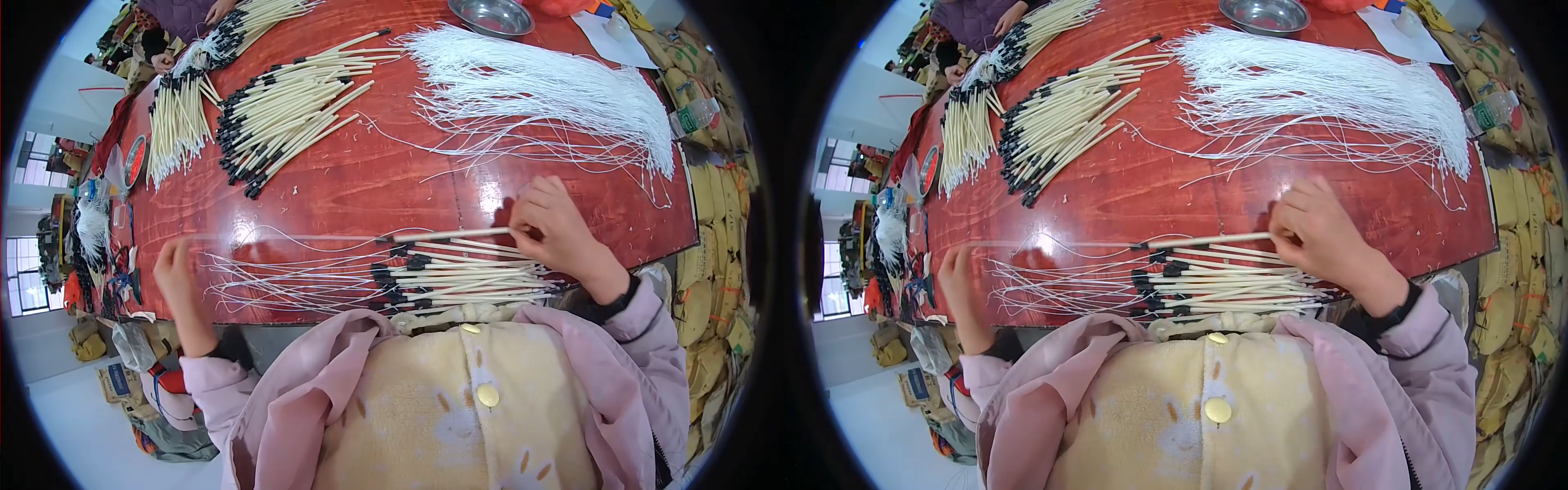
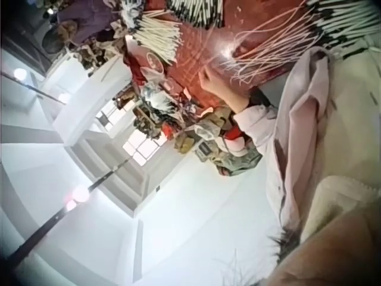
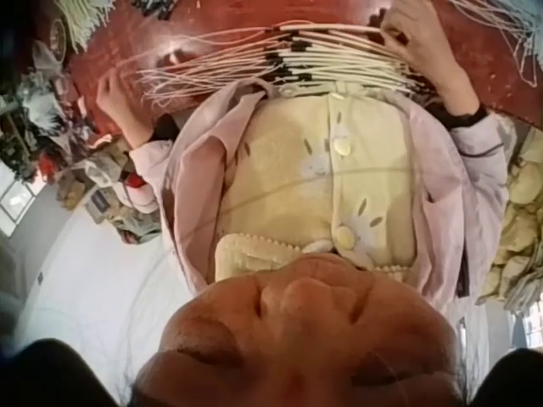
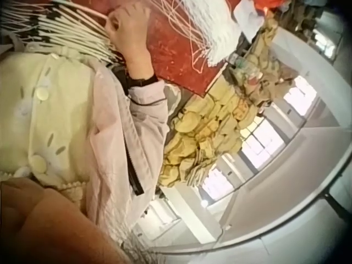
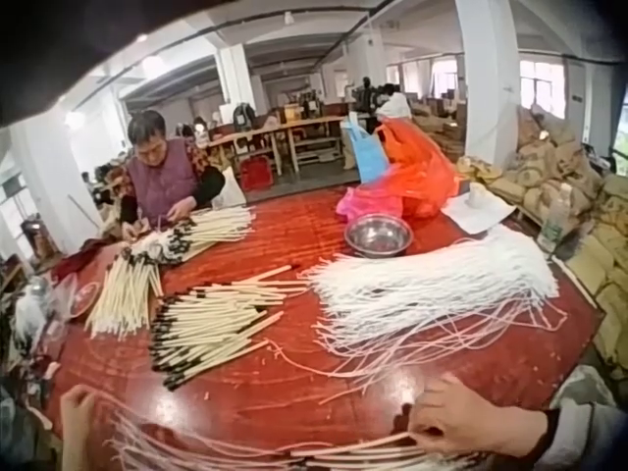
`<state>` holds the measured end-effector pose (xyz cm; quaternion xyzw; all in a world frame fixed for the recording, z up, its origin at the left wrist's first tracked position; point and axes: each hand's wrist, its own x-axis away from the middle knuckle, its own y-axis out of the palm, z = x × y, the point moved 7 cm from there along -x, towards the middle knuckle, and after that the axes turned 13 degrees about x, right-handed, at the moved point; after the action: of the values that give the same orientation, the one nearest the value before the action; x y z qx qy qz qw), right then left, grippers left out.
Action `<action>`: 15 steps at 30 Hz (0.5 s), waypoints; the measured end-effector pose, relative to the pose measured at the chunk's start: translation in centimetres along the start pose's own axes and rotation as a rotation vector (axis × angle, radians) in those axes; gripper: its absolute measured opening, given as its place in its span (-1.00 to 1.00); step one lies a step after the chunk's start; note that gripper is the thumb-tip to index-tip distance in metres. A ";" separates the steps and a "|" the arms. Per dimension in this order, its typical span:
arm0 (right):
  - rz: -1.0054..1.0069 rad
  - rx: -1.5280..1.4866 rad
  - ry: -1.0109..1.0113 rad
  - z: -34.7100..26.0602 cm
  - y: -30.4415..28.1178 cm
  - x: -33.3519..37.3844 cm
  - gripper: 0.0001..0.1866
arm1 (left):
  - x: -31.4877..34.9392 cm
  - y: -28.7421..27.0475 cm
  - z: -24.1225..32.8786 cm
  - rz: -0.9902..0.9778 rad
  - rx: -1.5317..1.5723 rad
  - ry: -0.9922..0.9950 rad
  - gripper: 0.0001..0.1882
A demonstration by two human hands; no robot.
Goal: Manually attaching white bristles to thin wooden sticks to assemble brushes at a production table.
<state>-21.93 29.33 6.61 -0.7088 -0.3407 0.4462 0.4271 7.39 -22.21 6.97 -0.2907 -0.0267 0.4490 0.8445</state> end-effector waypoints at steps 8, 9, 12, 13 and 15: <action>-0.243 -0.209 0.069 -0.5 -2.5 3.5 -0.71 | 3.3 -2.0 -2.1 -0.116 -0.328 -0.016 -0.76; -0.239 -0.224 0.081 -0.4 -2.4 3.7 -0.66 | 4.1 1.1 1.2 -0.129 -0.540 0.228 -0.76; -0.190 -0.107 0.087 0.0 -1.5 3.5 -0.58 | 3.7 12.9 8.8 -0.277 -0.047 0.232 -0.70; -0.156 -0.054 0.082 0.1 -1.5 3.1 -0.53 | 4.5 17.0 12.7 -0.405 -0.013 0.243 -0.70; -0.136 -0.025 0.050 -0.3 -1.4 1.7 -0.54 | 6.1 24.5 15.0 -0.633 0.003 0.327 -0.71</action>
<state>-21.13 31.26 7.36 -0.7002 -0.3831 0.3941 0.4558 -11.81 -0.04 5.44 -0.3348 0.0209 0.1127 0.9353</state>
